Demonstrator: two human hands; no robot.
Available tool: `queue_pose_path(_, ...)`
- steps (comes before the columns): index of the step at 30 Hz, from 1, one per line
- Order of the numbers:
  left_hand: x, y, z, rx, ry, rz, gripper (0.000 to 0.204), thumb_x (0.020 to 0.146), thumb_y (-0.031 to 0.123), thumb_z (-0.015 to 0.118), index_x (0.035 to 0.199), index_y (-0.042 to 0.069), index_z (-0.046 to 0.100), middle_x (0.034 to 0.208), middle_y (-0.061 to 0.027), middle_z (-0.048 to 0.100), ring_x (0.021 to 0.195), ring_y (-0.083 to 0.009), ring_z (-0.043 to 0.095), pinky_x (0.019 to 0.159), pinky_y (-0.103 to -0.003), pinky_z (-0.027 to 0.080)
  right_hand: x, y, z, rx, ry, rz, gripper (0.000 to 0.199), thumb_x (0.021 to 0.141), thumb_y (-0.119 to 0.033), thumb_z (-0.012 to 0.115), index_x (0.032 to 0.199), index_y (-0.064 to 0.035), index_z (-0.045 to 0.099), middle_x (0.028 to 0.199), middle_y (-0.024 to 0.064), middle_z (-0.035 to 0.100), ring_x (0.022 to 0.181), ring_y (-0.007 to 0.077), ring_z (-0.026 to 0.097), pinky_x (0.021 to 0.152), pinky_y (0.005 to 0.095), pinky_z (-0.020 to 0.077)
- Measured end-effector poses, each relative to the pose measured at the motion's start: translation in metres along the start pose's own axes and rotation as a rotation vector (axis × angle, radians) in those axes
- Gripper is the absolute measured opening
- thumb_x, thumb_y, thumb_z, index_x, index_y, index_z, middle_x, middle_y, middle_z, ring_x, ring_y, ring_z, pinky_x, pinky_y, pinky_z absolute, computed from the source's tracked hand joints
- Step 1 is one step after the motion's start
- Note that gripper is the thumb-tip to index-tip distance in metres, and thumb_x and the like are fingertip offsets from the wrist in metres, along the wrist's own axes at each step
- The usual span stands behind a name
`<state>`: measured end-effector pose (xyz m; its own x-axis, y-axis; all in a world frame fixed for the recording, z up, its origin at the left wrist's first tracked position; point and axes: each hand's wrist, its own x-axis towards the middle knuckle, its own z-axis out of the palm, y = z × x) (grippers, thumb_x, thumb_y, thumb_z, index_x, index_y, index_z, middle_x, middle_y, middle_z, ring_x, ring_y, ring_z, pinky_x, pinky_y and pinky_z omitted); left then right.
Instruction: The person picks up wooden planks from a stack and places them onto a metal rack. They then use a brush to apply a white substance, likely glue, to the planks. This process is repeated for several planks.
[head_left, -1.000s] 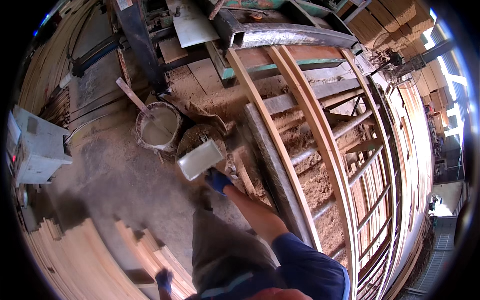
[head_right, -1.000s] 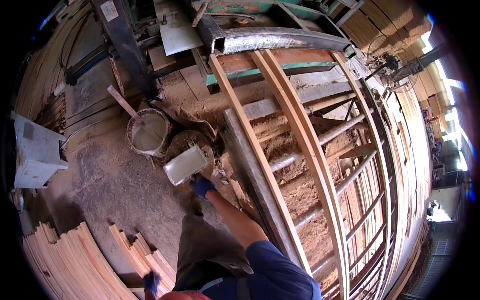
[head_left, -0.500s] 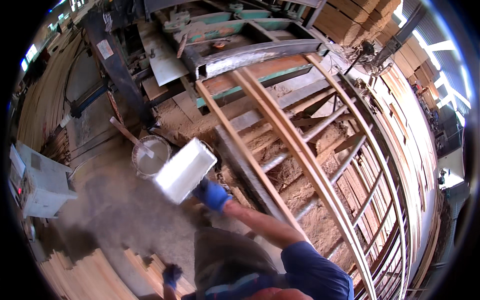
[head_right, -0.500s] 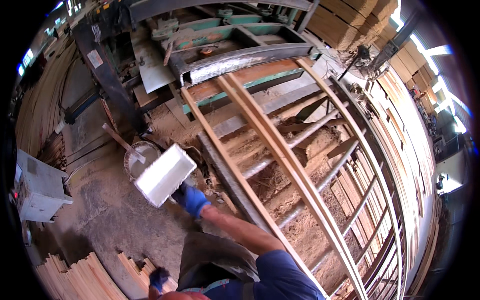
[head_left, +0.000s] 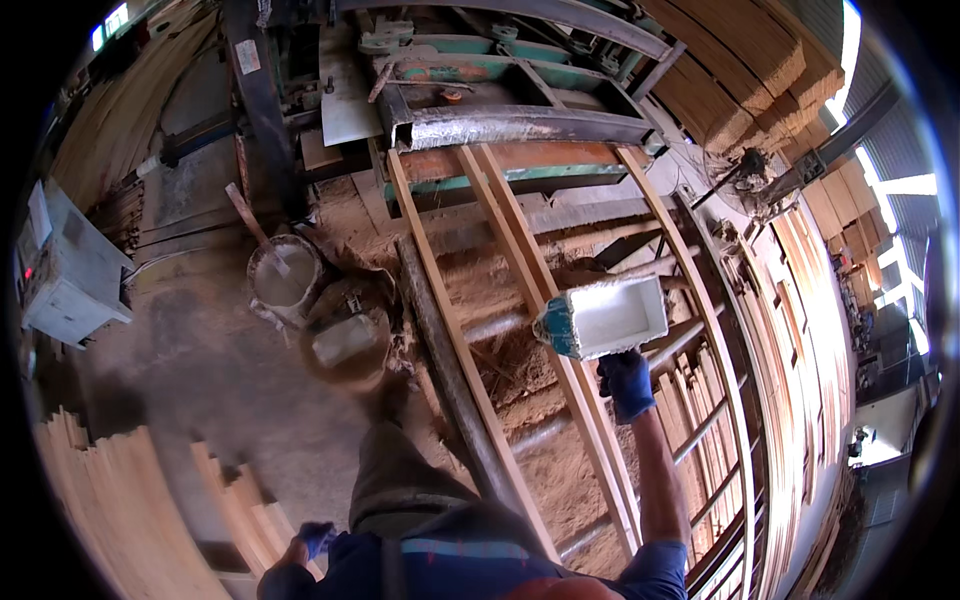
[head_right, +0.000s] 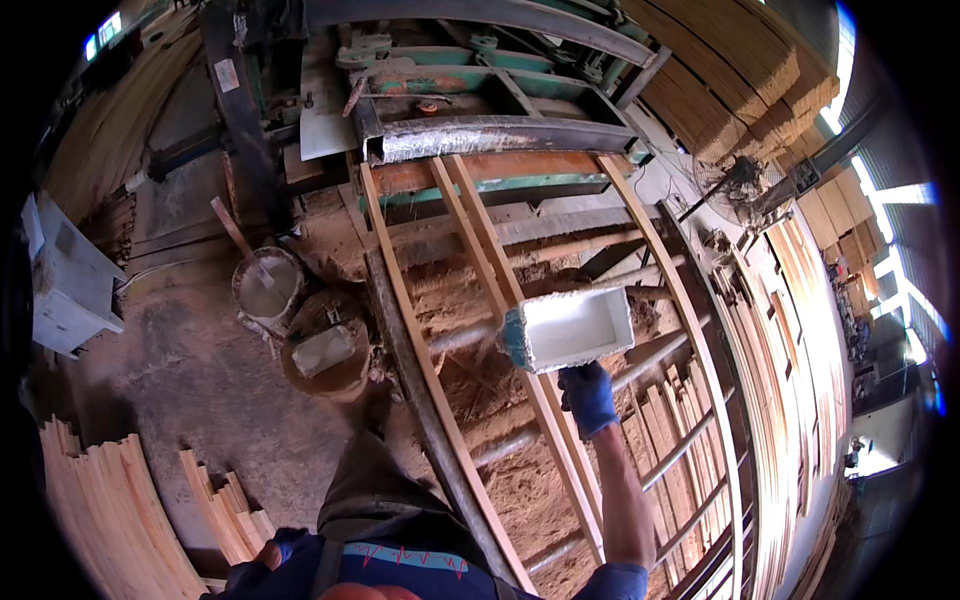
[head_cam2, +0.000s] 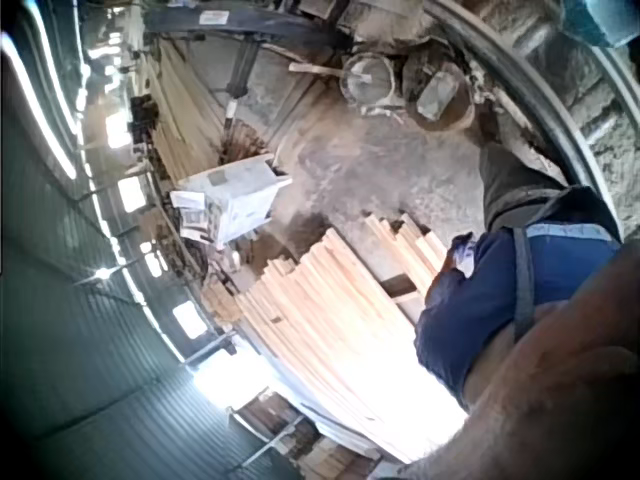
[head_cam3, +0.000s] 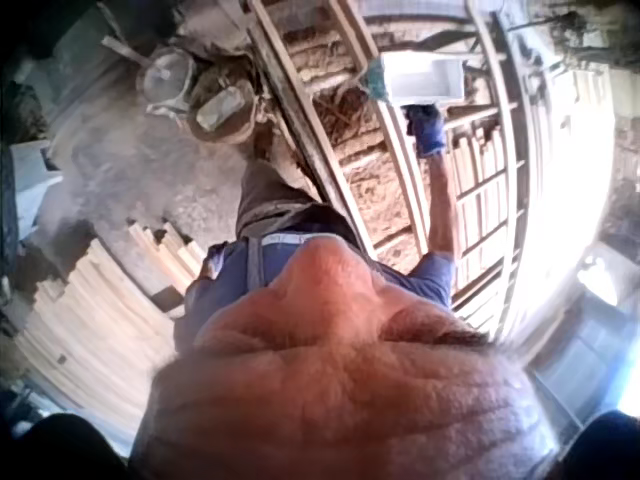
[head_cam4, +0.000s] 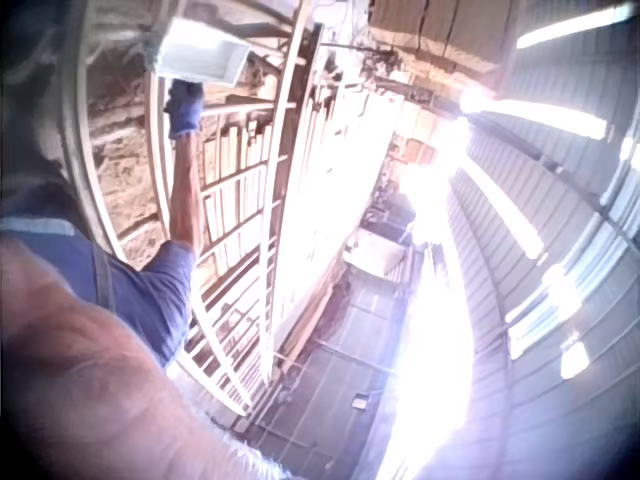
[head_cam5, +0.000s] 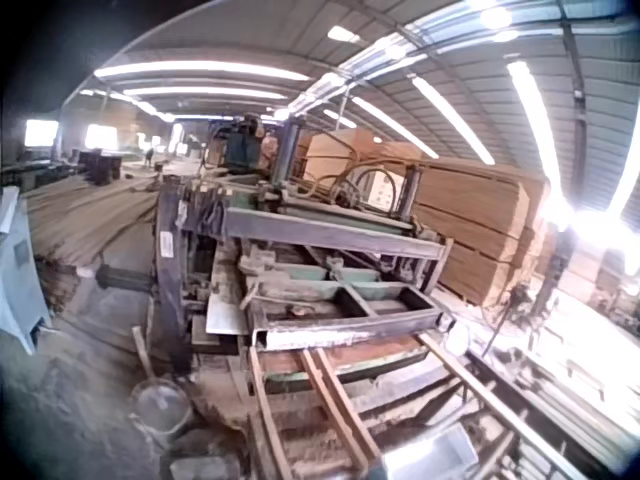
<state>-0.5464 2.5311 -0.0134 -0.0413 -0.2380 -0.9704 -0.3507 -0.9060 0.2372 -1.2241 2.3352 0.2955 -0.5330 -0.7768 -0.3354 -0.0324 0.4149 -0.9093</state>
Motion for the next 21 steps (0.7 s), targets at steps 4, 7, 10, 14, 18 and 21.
queue_pose_path(4,-0.001,0.042,0.001,-0.016,-0.042,-0.103,0.037,0.098,0.037,0.054,0.109,0.003,0.063,0.1,-0.0122,0.071,0.086,-0.025,0.068,0.073,-0.039,0.055,0.103,-0.011,0.052,-0.137,-0.058,-0.034,0.02,0.093,-0.026,0.064,0.091,-0.0069,0.059,0.066,0.0002,0.053,0.049,0.0078,0.049,0.041,0.0268,0.0427)
queue_pose_path(7,0.034,0.098,-0.01,-0.43,0.063,-0.148,0.039,0.1,0.041,0.046,0.113,0.008,0.059,0.101,-0.0127,0.07,0.086,-0.0281,0.068,0.075,-0.04,0.053,0.208,-0.037,0.108,-0.185,-0.087,-0.175,0.026,0.093,-0.032,0.064,0.09,-0.0061,0.06,0.067,0.0008,0.056,0.048,0.0096,0.05,0.043,0.0272,0.0432)
queue_pose_path(10,0.033,0.143,-0.015,-0.478,0.068,-0.051,0.037,0.098,0.04,0.047,0.112,0.008,0.059,0.1,-0.0124,0.07,0.086,-0.0277,0.068,0.077,-0.041,0.052,0.295,-0.089,0.186,-0.21,-0.081,-0.252,0.032,0.093,-0.038,0.062,0.086,-0.0065,0.061,0.065,0.0026,0.058,0.048,0.0107,0.052,0.043,0.0284,0.0438)
queue_pose_path(14,0.029,0.154,-0.023,-0.468,0.088,-0.073,0.047,0.099,0.049,0.043,0.121,0.009,0.057,0.108,-0.0138,0.069,0.096,-0.0299,0.066,0.085,-0.045,0.05,0.39,-0.12,0.234,-0.167,-0.14,-0.343,0.035,0.092,-0.041,0.062,0.083,-0.0067,0.061,0.063,0.0036,0.058,0.047,0.0126,0.055,0.041,0.031,0.0443)
queue_pose_path(18,0.019,0.144,-0.021,-0.501,0.114,-0.157,0.042,0.097,0.041,0.046,0.118,0.007,0.056,0.105,-0.0139,0.068,0.091,-0.0277,0.066,0.08,-0.042,0.051,0.415,-0.134,0.253,-0.122,-0.13,-0.301,0.028,0.091,-0.038,0.063,0.086,-0.0099,0.062,0.064,0.0024,0.058,0.045,0.0125,0.052,0.04,0.03,0.0445)
queue_pose_path(21,0.025,0.145,-0.013,-0.455,0.084,-0.119,0.035,0.097,0.038,0.049,0.111,0.008,0.06,0.096,-0.0126,0.069,0.081,-0.0249,0.067,0.072,-0.038,0.052,0.406,-0.135,0.248,-0.147,-0.122,-0.293,0.03,0.091,-0.039,0.062,0.085,-0.0094,0.06,0.062,0.0023,0.056,0.044,0.0124,0.051,0.04,0.0298,0.0445)
